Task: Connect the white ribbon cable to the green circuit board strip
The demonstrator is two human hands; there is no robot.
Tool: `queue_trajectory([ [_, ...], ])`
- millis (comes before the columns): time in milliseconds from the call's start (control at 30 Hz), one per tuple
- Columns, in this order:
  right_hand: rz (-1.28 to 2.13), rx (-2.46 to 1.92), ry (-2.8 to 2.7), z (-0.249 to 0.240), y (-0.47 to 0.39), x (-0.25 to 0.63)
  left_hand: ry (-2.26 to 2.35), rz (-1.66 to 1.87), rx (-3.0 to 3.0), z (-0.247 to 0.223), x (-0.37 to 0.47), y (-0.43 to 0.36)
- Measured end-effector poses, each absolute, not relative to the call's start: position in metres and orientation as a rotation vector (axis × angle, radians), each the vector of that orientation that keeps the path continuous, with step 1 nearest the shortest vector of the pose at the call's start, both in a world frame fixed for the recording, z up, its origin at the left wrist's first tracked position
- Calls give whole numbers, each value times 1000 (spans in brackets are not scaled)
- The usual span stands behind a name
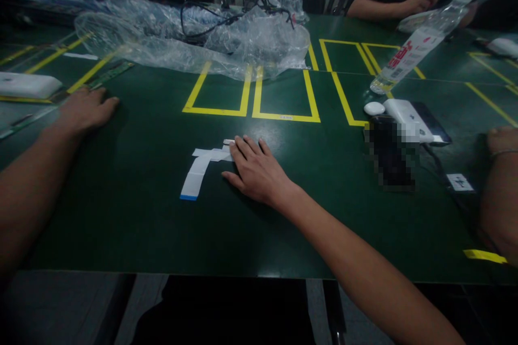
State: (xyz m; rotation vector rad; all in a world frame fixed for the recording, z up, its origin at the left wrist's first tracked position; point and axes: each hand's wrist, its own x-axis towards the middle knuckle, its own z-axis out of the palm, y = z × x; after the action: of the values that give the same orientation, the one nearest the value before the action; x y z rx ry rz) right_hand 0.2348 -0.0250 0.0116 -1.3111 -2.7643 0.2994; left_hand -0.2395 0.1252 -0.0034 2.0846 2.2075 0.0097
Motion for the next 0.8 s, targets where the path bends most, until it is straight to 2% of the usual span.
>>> queue_trajectory([
  [100, 294, -1315, -2749, 14, -26, 235, 2357, -40, 1968, -4, -241, 126],
  [333, 323, -1308, -2751, 10, -25, 238, 2276, -17, 2167, 5, -225, 120],
  [667, 329, -1281, -2776, 13, -21, 238, 1358, 61, 2782, 18, -43, 47],
  [800, 304, -1272, -2777, 12, -21, 238, 1046, 118, 2825, 18, -15, 20],
])
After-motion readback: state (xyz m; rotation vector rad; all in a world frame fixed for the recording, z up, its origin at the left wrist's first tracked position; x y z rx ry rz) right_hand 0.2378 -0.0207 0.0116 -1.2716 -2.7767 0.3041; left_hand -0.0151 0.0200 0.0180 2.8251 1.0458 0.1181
